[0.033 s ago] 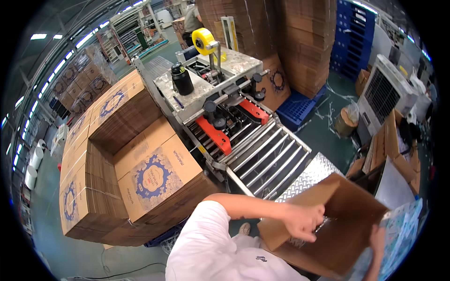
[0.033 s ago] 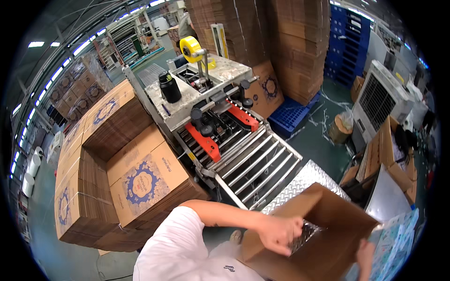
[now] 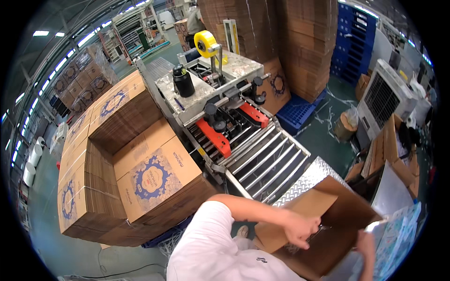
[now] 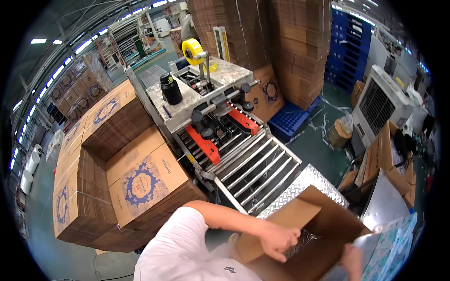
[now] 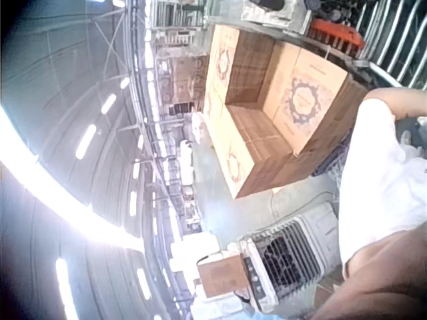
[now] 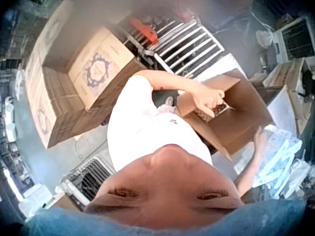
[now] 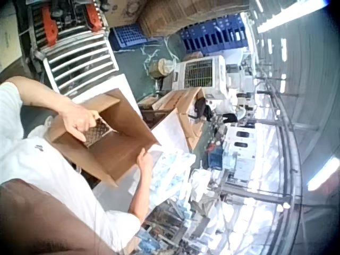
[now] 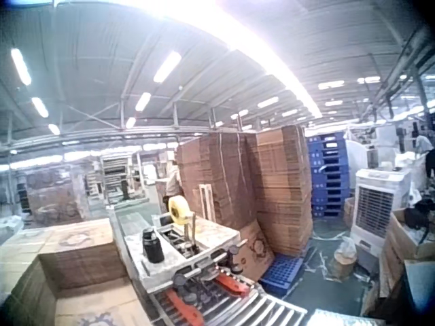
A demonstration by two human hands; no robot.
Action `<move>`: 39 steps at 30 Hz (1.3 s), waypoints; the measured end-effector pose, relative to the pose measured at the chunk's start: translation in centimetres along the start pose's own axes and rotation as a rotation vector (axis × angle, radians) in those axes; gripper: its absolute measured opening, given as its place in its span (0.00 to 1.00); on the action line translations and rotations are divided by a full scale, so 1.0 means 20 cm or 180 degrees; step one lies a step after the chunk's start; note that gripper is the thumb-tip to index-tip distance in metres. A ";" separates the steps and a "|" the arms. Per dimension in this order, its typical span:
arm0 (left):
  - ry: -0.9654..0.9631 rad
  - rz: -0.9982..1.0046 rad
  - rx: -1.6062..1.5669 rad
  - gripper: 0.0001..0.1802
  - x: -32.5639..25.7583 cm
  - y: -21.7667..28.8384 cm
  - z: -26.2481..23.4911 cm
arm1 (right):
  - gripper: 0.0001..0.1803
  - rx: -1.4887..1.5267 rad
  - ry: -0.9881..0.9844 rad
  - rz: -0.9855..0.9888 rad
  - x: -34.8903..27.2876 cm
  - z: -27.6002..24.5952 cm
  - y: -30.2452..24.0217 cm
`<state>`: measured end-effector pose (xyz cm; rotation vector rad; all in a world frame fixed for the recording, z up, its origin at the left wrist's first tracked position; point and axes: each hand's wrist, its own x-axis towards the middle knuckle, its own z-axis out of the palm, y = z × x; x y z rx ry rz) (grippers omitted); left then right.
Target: The person picks up cardboard boxes from a stack, unfolds them, and places stacks of paper products into them before moving the boxes onto a conveyor belt.
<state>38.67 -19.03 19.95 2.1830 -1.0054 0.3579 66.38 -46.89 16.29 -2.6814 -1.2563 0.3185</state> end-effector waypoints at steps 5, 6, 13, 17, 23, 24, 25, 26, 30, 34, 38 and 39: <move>-0.1509 -0.1341 0.1166 0.23 -0.31 -0.45 0.70 | 0.34 -0.1659 -0.0565 -0.0938 -0.06 0.45 -0.50; -0.1528 -0.1173 0.1171 0.23 -0.30 -0.41 0.65 | 0.34 -0.1694 -0.0514 -0.0846 -0.08 0.36 -0.55; -0.1351 -0.0352 -0.0793 0.35 -0.68 0.19 0.07 | 0.26 0.0003 0.0162 -0.0699 -0.08 0.33 -0.48; 0.0187 -0.2477 -0.2913 0.26 -0.57 0.33 0.04 | 0.22 -0.0127 -0.0101 -0.0955 -0.06 0.18 -0.49; 0.1877 -0.4839 -0.3485 0.34 -0.63 0.26 0.06 | 0.16 0.1422 -0.0609 -0.1529 0.13 -0.36 -0.88; 0.1759 -0.4709 -0.3783 0.33 -0.66 0.22 0.05 | 0.15 0.1433 -0.0319 -0.1676 0.17 -0.37 -0.90; 0.1766 -0.4637 -0.4044 0.33 -0.70 0.20 0.05 | 0.18 0.0968 0.0263 -0.1355 0.16 -0.30 -0.88; 0.1773 -0.4727 -0.3783 0.34 -0.70 0.15 0.05 | 0.22 0.0563 0.0864 -0.1200 0.18 -0.22 -0.90; 0.0856 -0.4977 -0.3248 0.37 -0.40 0.09 -0.15 | 0.35 -0.0125 0.1576 -0.1013 -0.22 0.22 -0.76; 0.0961 -0.4666 -0.2958 0.36 -0.25 0.09 -0.05 | 0.20 0.2543 0.1181 -0.0232 -0.32 -0.08 -0.80; 0.2299 -0.3275 -0.2086 0.38 -0.45 -0.18 0.12 | 0.27 0.2974 0.0755 0.1047 -0.38 0.46 0.15; 0.2471 -0.4561 -0.1343 0.38 -0.55 -0.27 0.24 | 0.28 0.3299 0.0778 0.1143 -0.39 0.62 0.28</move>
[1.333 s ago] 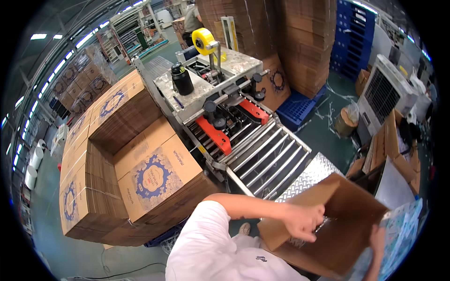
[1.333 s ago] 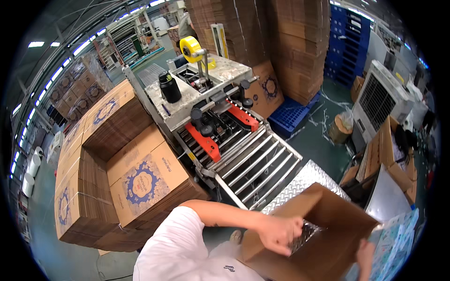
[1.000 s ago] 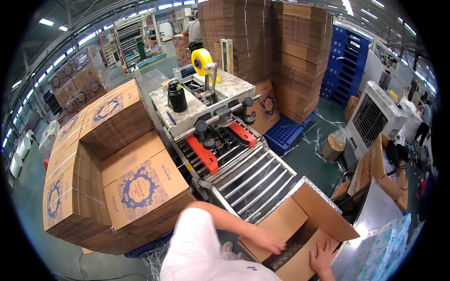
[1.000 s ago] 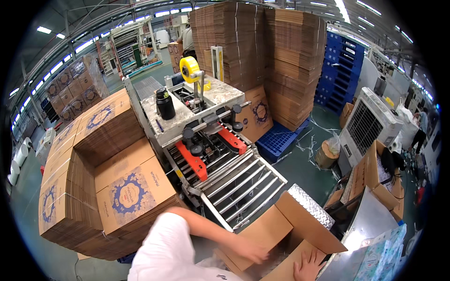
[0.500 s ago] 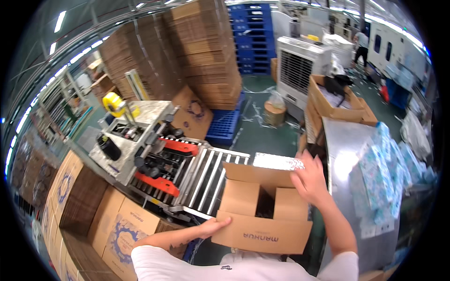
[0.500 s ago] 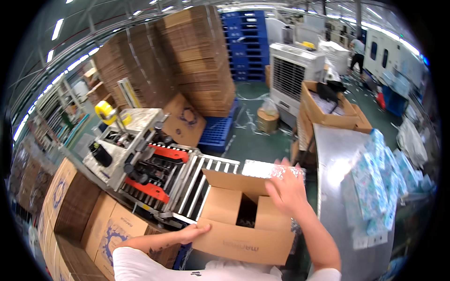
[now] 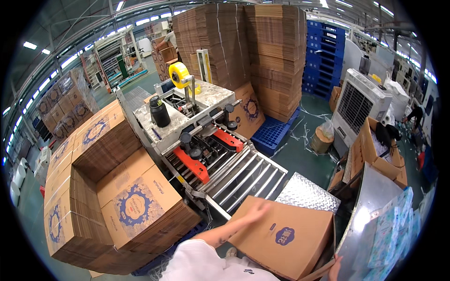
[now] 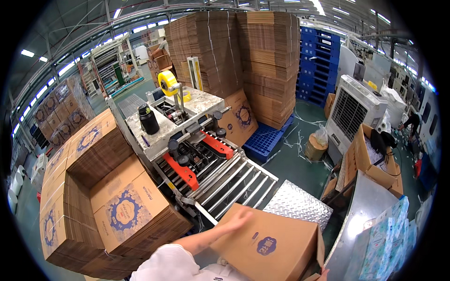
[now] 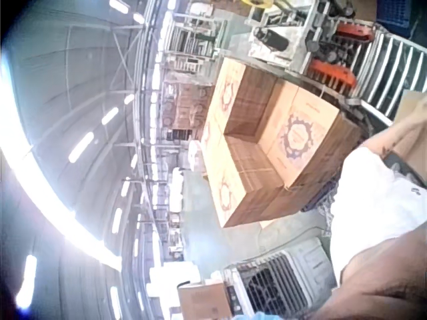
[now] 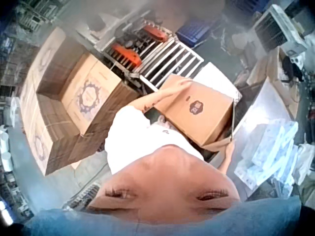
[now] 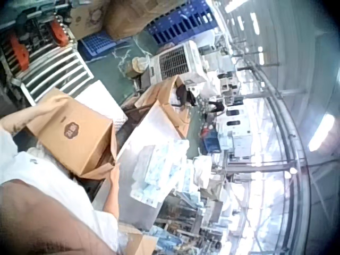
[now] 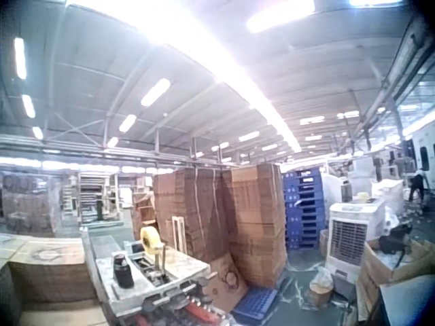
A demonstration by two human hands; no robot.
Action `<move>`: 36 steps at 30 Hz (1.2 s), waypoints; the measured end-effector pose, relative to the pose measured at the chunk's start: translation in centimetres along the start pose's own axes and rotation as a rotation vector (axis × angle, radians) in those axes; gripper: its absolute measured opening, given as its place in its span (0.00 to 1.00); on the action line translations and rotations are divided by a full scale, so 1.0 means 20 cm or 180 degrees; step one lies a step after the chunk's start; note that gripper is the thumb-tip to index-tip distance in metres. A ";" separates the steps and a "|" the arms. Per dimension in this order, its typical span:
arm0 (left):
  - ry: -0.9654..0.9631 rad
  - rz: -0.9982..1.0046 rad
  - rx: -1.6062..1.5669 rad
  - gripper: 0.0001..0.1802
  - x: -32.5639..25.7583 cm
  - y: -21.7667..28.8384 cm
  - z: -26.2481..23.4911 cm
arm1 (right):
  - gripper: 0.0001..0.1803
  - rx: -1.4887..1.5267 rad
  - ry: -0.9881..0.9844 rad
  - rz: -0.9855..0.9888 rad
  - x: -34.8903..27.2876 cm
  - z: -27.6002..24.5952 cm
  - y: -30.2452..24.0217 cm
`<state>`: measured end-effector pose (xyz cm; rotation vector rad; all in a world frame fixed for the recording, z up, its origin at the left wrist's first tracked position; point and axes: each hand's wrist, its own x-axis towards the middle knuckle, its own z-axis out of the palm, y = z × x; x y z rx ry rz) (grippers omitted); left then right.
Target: The person picks up cardboard boxes from a stack, unfolds them, and places stacks of paper products into them before moving the boxes onto a conveyor belt.
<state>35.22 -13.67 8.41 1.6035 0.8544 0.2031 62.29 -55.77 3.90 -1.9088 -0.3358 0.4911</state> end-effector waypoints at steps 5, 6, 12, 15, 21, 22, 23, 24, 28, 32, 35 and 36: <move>0.1360 -0.1630 0.0187 0.46 0.07 -1.00 -0.28 | 0.31 0.0420 0.0076 -0.0429 0.19 0.20 0.43; 0.1171 -0.1807 0.0206 0.40 0.06 -1.03 -0.41 | 0.28 0.0693 0.0143 -0.0259 0.13 0.27 0.30; -0.0798 0.0168 -0.1488 0.41 -0.15 0.18 -0.63 | 0.44 0.3203 -0.1108 0.1086 0.01 0.56 0.03; -0.1407 0.1226 -0.0557 0.39 -0.16 0.62 -0.45 | 0.42 0.4059 -0.1292 0.1538 -0.01 0.68 0.28; -0.3018 0.1709 0.2950 0.34 -0.43 0.55 0.13 | 0.33 0.0867 -0.0070 0.0992 0.17 0.77 0.22; -0.3329 0.1699 0.3564 0.34 -0.50 0.40 0.19 | 0.35 0.1308 -0.0209 0.0985 0.07 0.80 -0.35; -0.3221 0.2502 0.3210 0.33 -0.55 0.16 0.26 | 0.35 0.0813 -0.0463 0.0058 0.00 0.78 -0.56; -0.3051 0.3228 0.2786 0.33 -0.54 -0.01 0.26 | 0.36 -0.0452 -0.0409 -0.0435 -0.09 0.81 -0.69; -0.0701 0.2625 0.1695 0.35 -0.34 0.27 0.12 | 0.36 -0.2316 -0.0145 -0.0727 -0.23 0.85 -0.70; -0.0157 0.0772 0.1460 0.30 -0.11 -0.13 -0.21 | 0.26 -0.1110 -0.0170 -0.1127 0.01 0.53 -0.35; -0.0711 0.0343 0.0345 0.20 -0.15 -0.06 -0.20 | 0.29 -0.2624 -0.0111 -0.0276 0.06 0.49 -0.08; -0.0762 0.0381 -0.0044 0.19 -0.12 -0.14 -0.24 | 0.36 -0.3782 0.0017 -0.0297 0.03 0.58 -0.15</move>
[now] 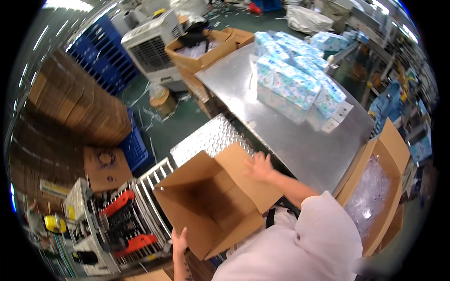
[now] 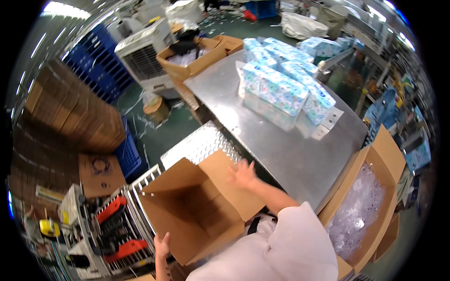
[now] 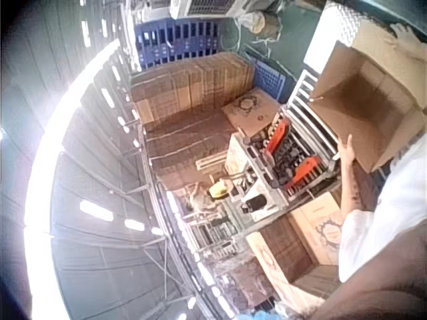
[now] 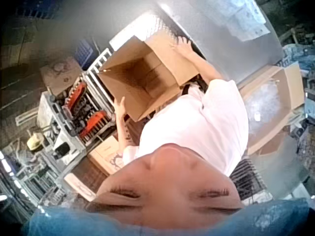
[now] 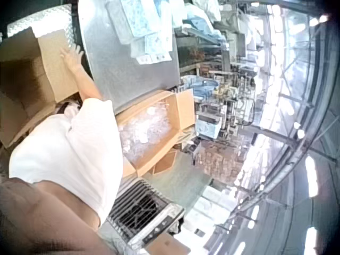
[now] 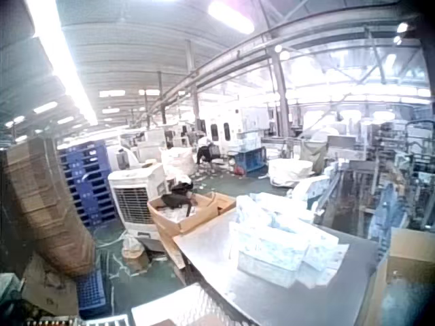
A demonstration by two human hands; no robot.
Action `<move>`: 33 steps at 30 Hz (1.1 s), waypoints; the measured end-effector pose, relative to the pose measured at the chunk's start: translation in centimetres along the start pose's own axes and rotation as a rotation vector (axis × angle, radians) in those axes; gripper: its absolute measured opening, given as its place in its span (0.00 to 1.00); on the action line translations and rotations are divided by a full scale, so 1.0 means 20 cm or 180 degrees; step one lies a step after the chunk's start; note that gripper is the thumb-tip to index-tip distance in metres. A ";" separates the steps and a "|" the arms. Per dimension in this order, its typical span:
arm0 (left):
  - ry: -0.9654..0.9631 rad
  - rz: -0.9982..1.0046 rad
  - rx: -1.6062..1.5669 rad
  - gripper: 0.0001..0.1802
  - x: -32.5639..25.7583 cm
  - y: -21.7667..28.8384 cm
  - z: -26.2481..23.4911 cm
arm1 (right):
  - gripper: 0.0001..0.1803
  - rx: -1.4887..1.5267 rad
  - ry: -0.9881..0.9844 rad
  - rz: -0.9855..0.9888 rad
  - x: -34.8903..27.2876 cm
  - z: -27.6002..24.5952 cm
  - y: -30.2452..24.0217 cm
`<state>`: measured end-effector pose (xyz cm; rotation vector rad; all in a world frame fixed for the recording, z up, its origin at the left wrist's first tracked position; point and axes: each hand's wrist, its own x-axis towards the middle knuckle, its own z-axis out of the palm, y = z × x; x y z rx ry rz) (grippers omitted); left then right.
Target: The person picks up cardboard boxes from a stack, unfolds them, and places stacks of paper products into them before moving the boxes onto a conveyor belt.
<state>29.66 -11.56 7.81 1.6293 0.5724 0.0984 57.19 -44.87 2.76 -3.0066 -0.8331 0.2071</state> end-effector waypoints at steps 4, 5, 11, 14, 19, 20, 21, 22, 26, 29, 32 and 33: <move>-0.0035 -0.0264 0.0101 0.18 0.07 0.01 0.00 | 0.53 0.1324 -0.0883 0.0728 -0.02 0.19 -0.25; 0.0012 -0.0268 0.0108 0.17 0.09 0.03 0.03 | 0.53 0.1362 -0.0794 0.0758 0.04 0.20 -0.18; -0.0139 -0.0175 0.0472 0.17 0.34 0.15 0.47 | 0.18 0.1193 -0.1306 -0.1070 0.34 0.22 0.42; -0.0096 0.0194 0.1726 0.20 0.42 0.19 0.72 | 0.23 0.0751 -0.1853 -0.1733 0.32 -0.04 0.40; 0.0097 -0.0796 0.2489 0.29 0.28 0.50 0.72 | 0.30 0.0654 0.1428 0.0026 0.69 -0.61 0.99; 0.0201 0.0066 0.2063 0.35 0.26 0.49 0.73 | 0.37 0.0231 0.1737 0.0590 0.75 -0.67 1.22; 0.0650 0.0819 0.2871 0.37 0.28 0.51 0.78 | 0.44 -0.0152 0.1669 0.1123 0.77 -0.69 1.43; 0.1140 0.1585 0.3649 0.38 0.28 0.56 0.83 | 0.52 -0.0222 0.1417 0.1375 0.80 -0.70 1.57; 0.0054 0.2559 0.2733 0.24 0.53 0.91 1.28 | 0.56 0.0546 0.0517 0.1305 0.86 -0.69 1.77; -0.0846 0.3231 0.2734 0.23 0.80 0.99 1.70 | 0.53 0.0535 0.0379 0.0453 0.88 -0.69 1.65; -0.1012 0.3290 0.3976 0.41 1.04 1.05 2.06 | 0.50 0.0620 -0.0033 -0.0327 0.68 -0.74 1.62; -0.0872 0.3318 0.4307 0.44 1.09 1.12 2.15 | 0.52 0.0704 0.0162 -0.1046 0.59 -0.76 1.67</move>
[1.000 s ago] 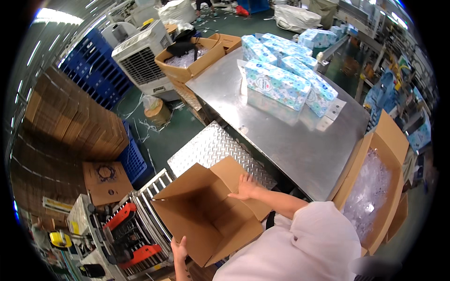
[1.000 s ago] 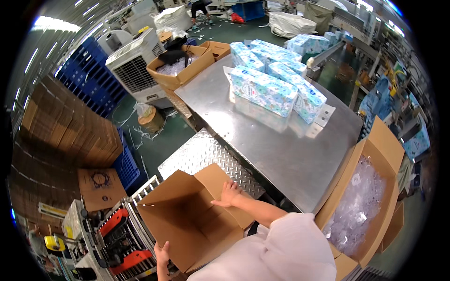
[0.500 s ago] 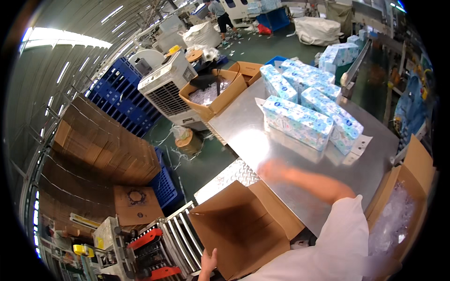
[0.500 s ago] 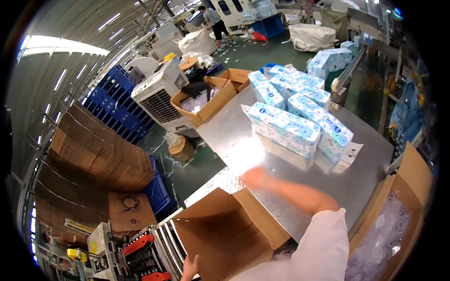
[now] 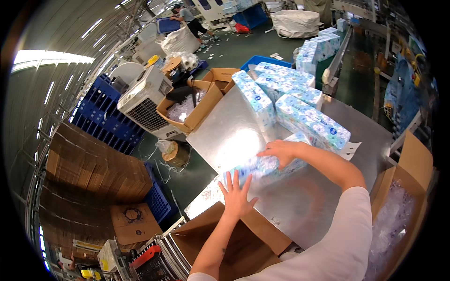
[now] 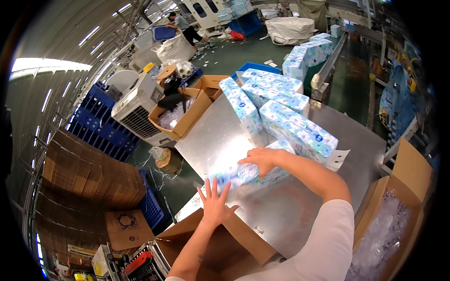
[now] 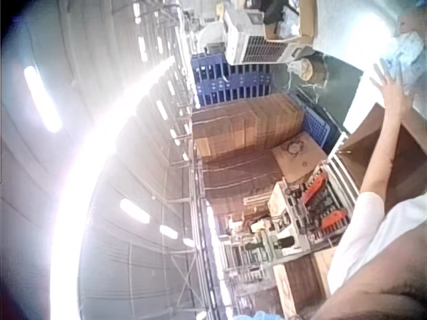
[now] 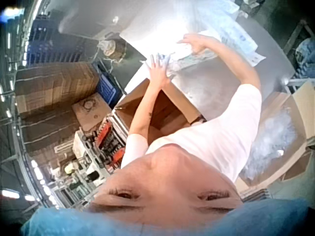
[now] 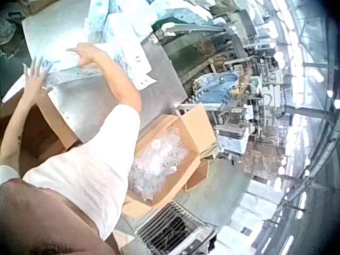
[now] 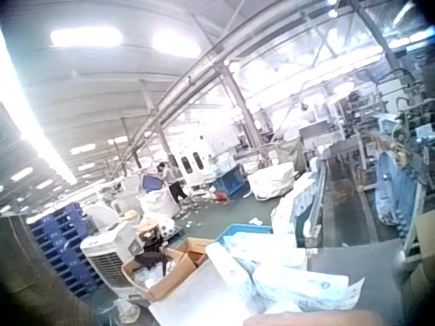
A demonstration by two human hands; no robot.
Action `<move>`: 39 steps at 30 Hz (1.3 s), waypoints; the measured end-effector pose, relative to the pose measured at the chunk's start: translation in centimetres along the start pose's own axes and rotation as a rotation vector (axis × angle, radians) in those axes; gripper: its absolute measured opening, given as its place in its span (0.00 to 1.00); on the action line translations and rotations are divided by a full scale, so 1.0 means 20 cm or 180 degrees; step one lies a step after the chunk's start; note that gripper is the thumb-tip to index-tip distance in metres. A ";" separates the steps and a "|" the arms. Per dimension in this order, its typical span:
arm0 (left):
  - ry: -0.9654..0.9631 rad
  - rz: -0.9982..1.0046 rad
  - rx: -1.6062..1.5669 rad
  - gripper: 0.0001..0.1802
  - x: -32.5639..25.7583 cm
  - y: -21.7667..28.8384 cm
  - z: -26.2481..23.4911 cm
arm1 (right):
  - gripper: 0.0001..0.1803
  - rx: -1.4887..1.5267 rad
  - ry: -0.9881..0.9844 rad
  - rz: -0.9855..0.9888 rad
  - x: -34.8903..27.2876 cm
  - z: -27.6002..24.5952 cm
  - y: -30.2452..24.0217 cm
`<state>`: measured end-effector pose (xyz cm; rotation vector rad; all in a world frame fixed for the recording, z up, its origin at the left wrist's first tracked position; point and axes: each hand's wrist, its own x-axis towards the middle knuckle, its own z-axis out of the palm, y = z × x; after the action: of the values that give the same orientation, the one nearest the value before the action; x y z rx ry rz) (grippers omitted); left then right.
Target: The person picks up cardboard boxes from a stack, unfolds them, and places stacks of paper products into them before moving the boxes onto a conveyor belt.
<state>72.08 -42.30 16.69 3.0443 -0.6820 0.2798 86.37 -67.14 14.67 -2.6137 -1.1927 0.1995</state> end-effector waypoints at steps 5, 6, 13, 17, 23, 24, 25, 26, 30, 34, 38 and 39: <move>-0.1677 -0.0674 -0.0939 0.54 0.14 0.20 0.03 | 0.54 -0.1725 0.0824 0.2613 -0.61 -0.12 0.26; -0.1498 -0.0983 -0.0857 0.55 0.10 0.28 0.06 | 0.54 -0.1735 0.0780 0.2631 -0.65 -0.13 0.25; -0.0907 -0.1229 -0.1105 0.51 0.03 0.37 0.13 | 0.22 0.0195 0.0883 0.2476 -0.59 -0.27 0.08; -0.1039 -0.0540 -0.1388 0.48 -0.02 0.36 0.10 | 0.27 -0.0058 0.1430 0.3078 -0.40 -0.20 0.52; -0.0784 0.0146 -0.1587 0.44 -0.12 0.38 0.06 | 0.51 0.0206 0.1070 0.3393 0.00 -0.18 0.77; -0.0897 0.0459 -0.1660 0.44 -0.12 0.39 0.06 | 0.49 0.0487 0.1117 0.3364 0.01 -0.20 0.71; -0.0843 0.0399 -0.1664 0.44 -0.10 0.39 0.07 | 0.49 0.0379 0.1292 0.3320 0.03 -0.16 0.67; -0.0910 0.0561 -0.1847 0.43 -0.09 0.40 0.08 | 0.48 0.0244 0.1439 0.3279 0.05 -0.12 0.64; -0.1102 0.0649 -0.2437 0.36 0.00 0.33 0.11 | 0.46 0.0216 0.0480 0.2391 -0.06 -0.05 0.59; 0.0050 0.0730 -0.1756 0.27 0.30 0.23 0.23 | 0.39 -0.0087 -0.0276 0.1658 -0.41 -0.13 0.55; 0.0967 0.1208 -0.0719 0.46 0.65 0.24 0.25 | 0.35 -0.0277 0.0066 0.0157 -0.50 -0.18 0.42; 0.0976 0.1074 -0.0438 0.49 0.68 0.25 0.23 | 0.35 -0.0276 0.0420 -0.0290 -0.54 -0.21 0.38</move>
<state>82.78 -52.84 14.43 2.6605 -1.1290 0.6555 85.76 -80.77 16.61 -2.5918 -1.2973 -0.0425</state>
